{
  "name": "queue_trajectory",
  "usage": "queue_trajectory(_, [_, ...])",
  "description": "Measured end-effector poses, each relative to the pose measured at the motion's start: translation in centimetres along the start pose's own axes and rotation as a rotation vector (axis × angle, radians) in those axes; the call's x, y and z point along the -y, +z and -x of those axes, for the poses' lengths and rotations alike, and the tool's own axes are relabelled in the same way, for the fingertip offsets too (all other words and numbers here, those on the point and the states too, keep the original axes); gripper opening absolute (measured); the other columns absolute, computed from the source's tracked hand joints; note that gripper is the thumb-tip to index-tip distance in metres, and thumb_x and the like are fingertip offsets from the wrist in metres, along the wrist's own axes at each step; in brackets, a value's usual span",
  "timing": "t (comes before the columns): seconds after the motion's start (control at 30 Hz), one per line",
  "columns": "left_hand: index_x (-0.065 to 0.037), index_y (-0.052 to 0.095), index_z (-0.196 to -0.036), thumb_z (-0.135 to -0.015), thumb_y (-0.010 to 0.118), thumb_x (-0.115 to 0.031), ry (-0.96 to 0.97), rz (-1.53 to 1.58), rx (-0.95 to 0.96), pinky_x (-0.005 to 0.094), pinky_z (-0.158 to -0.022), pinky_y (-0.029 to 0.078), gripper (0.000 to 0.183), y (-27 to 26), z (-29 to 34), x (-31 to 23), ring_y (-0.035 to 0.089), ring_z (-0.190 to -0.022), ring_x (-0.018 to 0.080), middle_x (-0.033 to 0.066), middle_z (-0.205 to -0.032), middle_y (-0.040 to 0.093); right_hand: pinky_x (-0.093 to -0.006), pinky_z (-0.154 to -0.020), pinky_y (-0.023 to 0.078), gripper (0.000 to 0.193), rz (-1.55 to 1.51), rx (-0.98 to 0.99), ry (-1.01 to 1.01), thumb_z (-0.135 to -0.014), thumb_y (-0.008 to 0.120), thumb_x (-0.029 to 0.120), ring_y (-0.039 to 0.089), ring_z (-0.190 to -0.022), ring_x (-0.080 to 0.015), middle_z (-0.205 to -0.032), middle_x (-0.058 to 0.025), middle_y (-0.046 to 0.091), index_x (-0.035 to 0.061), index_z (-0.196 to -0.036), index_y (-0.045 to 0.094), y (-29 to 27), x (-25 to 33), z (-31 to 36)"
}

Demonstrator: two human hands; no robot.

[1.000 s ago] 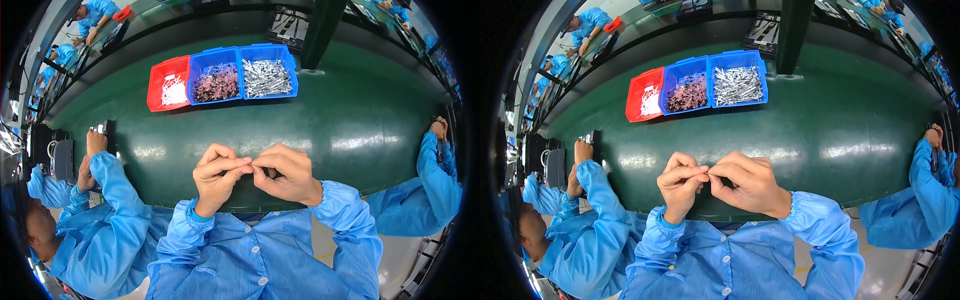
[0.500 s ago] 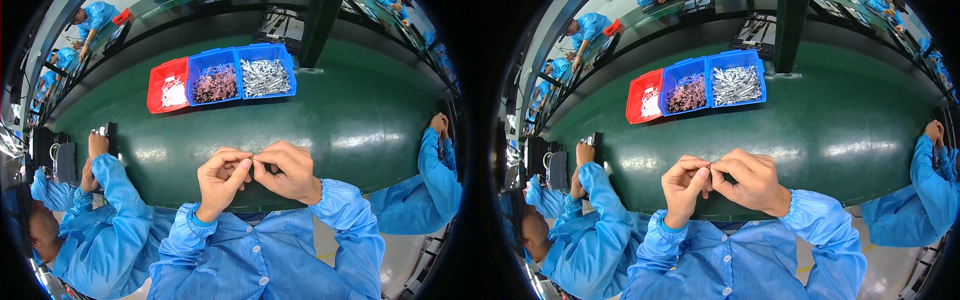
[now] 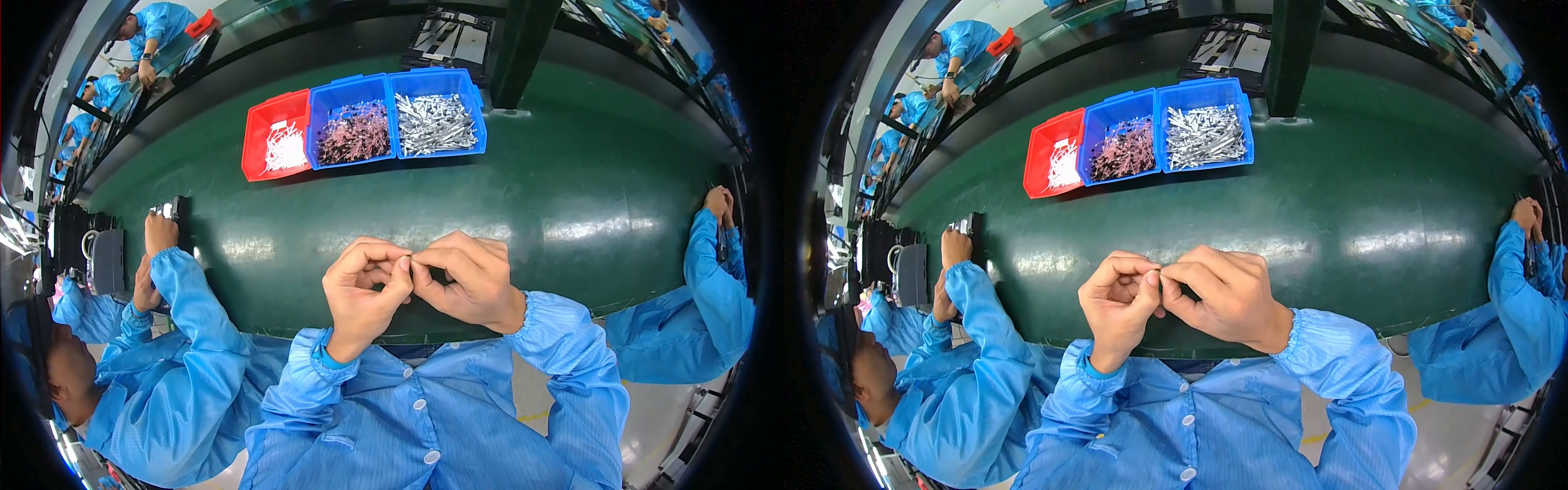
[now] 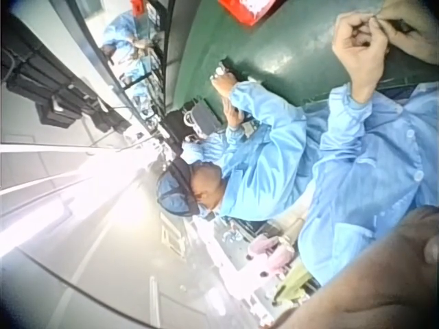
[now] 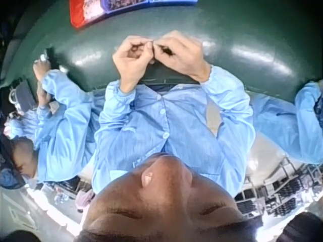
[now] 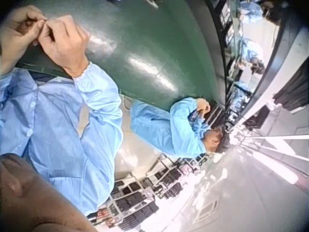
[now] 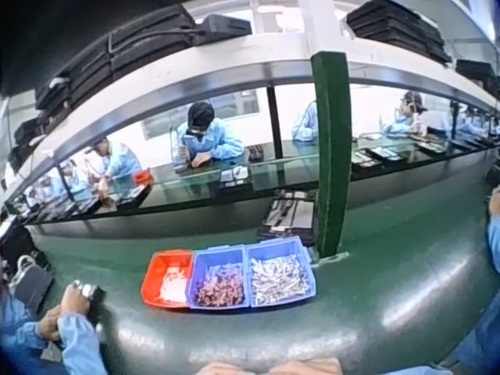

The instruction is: The person assembles internal components into tablet frames by hand, connecting ribbon cables, batteries, and circuit boards from a component bin into the tablet housings.

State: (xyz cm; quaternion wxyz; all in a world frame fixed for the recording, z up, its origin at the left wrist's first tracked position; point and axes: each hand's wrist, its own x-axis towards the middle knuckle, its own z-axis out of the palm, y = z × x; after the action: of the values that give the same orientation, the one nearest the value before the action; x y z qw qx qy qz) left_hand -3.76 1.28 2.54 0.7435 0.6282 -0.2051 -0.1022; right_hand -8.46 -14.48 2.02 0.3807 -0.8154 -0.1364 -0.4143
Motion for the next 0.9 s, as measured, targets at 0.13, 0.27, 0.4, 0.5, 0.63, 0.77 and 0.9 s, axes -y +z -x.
queue_trajectory(0.13, [0.012,0.065,-0.097,-0.088,0.067,0.010,-0.019,0.044,-0.017,0.0228,-0.059,0.061,0.009,0.0,0.0,0.0,0.068,-0.076,0.0134,0.0124,-0.099,0.061,-0.0276,-0.046,0.047,0.013,-0.004,-0.005,0.047,-0.075,0.079,0.005,0.063,-0.053,-0.0153,-0.073,-0.0018,0.065,0.0074,-0.081,0.067,0.0,0.4,-0.1])
queue_trajectory(0.27, [0.011,0.065,-0.106,-0.091,0.066,0.006,-0.020,0.078,0.031,0.0251,-0.067,0.060,0.015,-0.1,-0.2,-0.1,0.068,-0.082,0.0146,0.0120,-0.101,0.063,-0.0268,-0.045,0.047,0.014,-0.011,0.003,0.117,-0.075,0.079,0.003,0.064,-0.053,-0.0155,-0.072,-0.0038,0.066,0.0062,-0.083,0.068,-0.1,0.3,-0.1])
queue_trajectory(0.4, [0.007,0.061,-0.119,-0.097,0.064,-0.003,-0.181,0.307,0.189,0.0290,-0.081,0.057,0.024,-1.1,-0.6,0.3,0.066,-0.091,0.0157,0.0107,-0.104,0.066,-0.0261,-0.044,0.047,0.014,-0.083,0.003,0.203,-0.075,0.077,0.000,0.064,-0.054,-0.0141,-0.072,-0.0054,0.066,0.0048,-0.085,0.067,-0.3,0.5,-0.2])
queue_trajectory(0.5, [0.005,0.061,-0.121,-0.098,0.063,-0.005,-0.256,0.403,0.229,0.0297,-0.084,0.055,0.025,-1.3,-0.5,0.9,0.065,-0.094,0.0155,0.0101,-0.106,0.066,-0.0259,-0.045,0.047,0.014,-0.103,0.015,0.197,-0.075,0.076,-0.001,0.065,-0.055,-0.0136,-0.071,-0.0057,0.066,0.0041,-0.085,0.067,-0.3,0.6,-0.3])
queue_trajectory(0.63, [0.004,0.065,-0.116,-0.097,0.064,-0.003,-0.208,0.451,0.210,0.0291,-0.083,0.056,0.020,-1.4,-0.6,1.7,0.065,-0.094,0.0152,0.0105,-0.109,0.065,-0.0255,-0.046,0.048,0.014,-0.107,0.007,0.162,-0.075,0.076,-0.001,0.065,-0.056,-0.0139,-0.072,-0.0060,0.066,0.0036,-0.085,0.067,-0.2,0.6,-0.4])
queue_trajectory(0.77, [0.004,0.069,-0.109,-0.095,0.065,-0.001,-0.171,0.431,0.196,0.0286,-0.083,0.056,0.015,-1.6,-0.8,1.6,0.065,-0.093,0.0152,0.0113,-0.111,0.064,-0.0255,-0.046,0.049,0.015,-0.122,0.022,0.162,-0.074,0.076,-0.002,0.066,-0.057,-0.0143,-0.072,-0.0062,0.066,0.0033,-0.085,0.067,-0.1,0.5,-0.5])
queue_trajectory(0.9, [0.002,0.073,-0.100,-0.088,0.071,0.005,0.102,-0.031,0.146,0.0284,-0.076,0.056,0.012,-1.9,-1.4,0.7,0.066,-0.087,0.0157,0.0101,-0.103,0.065,-0.0237,-0.043,0.044,0.016,-0.142,0.035,0.167,-0.072,0.077,-0.003,0.061,-0.052,-0.0102,-0.071,-0.0048,0.065,0.0033,-0.083,0.067,-0.6,0.3,-0.9])
